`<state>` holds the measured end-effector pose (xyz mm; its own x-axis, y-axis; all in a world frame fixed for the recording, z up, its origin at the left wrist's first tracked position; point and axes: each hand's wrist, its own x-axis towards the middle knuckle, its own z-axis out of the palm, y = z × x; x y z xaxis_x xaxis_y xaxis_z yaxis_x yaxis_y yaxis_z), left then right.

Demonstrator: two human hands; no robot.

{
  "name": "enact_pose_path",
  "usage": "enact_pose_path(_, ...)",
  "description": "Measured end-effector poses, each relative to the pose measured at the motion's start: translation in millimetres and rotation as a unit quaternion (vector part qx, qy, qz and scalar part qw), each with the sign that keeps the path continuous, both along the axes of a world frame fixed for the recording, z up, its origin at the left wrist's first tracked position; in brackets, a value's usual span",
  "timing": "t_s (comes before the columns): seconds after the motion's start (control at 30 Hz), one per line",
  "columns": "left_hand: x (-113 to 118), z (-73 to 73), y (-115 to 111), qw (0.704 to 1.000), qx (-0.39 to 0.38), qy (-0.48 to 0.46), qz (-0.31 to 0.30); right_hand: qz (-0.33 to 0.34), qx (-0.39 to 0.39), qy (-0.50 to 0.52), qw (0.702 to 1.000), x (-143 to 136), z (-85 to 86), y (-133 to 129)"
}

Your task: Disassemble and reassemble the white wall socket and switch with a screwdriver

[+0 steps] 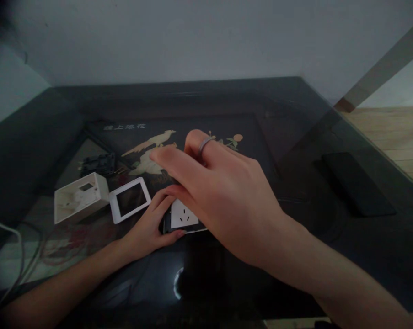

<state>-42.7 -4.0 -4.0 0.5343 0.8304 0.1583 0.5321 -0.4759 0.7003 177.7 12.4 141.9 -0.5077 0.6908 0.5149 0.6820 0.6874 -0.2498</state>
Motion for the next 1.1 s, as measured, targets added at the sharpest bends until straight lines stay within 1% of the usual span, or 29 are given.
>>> enact_pose_path(0.07, 0.1, 0.9, 0.1, 1.0, -0.004, -0.003, 0.0, 0.015, -0.02, -0.001, 1.0, 3.1, 2.6, 0.1)
enact_pose_path(0.17, 0.4, 2.1, 0.0, 1.0, -0.013, -0.006, -0.002, 0.056, -0.081, 0.01, 0.995, 10.0, 6.5, 0.6)
enact_pose_path(0.23, 0.4, 2.1, -0.4, 1.0, -0.016, -0.006, -0.003, 0.07, -0.096, 0.015, 0.993, 11.2, 6.0, 0.8)
enact_pose_path(0.3, 0.1, 1.3, -0.7, 1.0, -0.011, -0.01, -0.001, 0.06, -0.068, 0.009, 0.996, 8.0, 2.9, 0.8)
enact_pose_path(0.4, -0.4, 0.1, -1.1, 1.0, -0.004, -0.008, 0.003, 0.011, -0.002, -0.004, 1.0, -0.7, -2.5, 0.0)
enact_pose_path(0.43, -0.5, 0.1, -1.2, 1.0, -0.005, -0.004, 0.003, -0.001, 0.009, -0.002, 1.0, -2.8, -3.3, -0.2)
enact_pose_path(0.5, -0.5, 0.6, -1.3, 1.0, -0.007, 0.002, 0.004, 0.001, 0.003, 0.01, 1.0, -3.6, -2.6, -0.5)
enact_pose_path(0.67, 0.3, 2.1, -1.1, 1.0, -0.012, -0.003, 0.001, 0.082, -0.084, 0.025, 0.993, 5.5, 3.3, 0.6)
enact_pose_path(0.73, 0.4, 1.6, -1.2, 1.0, -0.003, -0.007, 0.0, 0.077, -0.072, 0.022, 0.994, 5.8, 2.0, 1.1)
enact_pose_path(0.87, -0.2, -0.2, -1.3, 1.0, 0.005, -0.006, 0.003, 0.023, 0.009, 0.009, 1.0, -0.8, -3.6, 1.5)
enact_pose_path(0.9, -0.3, -0.4, -1.2, 1.0, 0.003, -0.003, 0.004, 0.017, 0.017, 0.013, 1.0, -1.9, -3.8, 1.3)
enact_pose_path(0.97, -0.5, -0.3, -1.0, 1.0, -0.004, 0.001, 0.005, 0.021, -0.001, 0.028, 0.999, -1.5, -1.9, 0.7)
enact_pose_path(1.1, -0.2, 0.7, -0.7, 1.0, -0.006, -0.001, 0.003, 0.076, -0.094, 0.041, 0.992, 5.0, 4.1, -0.7)
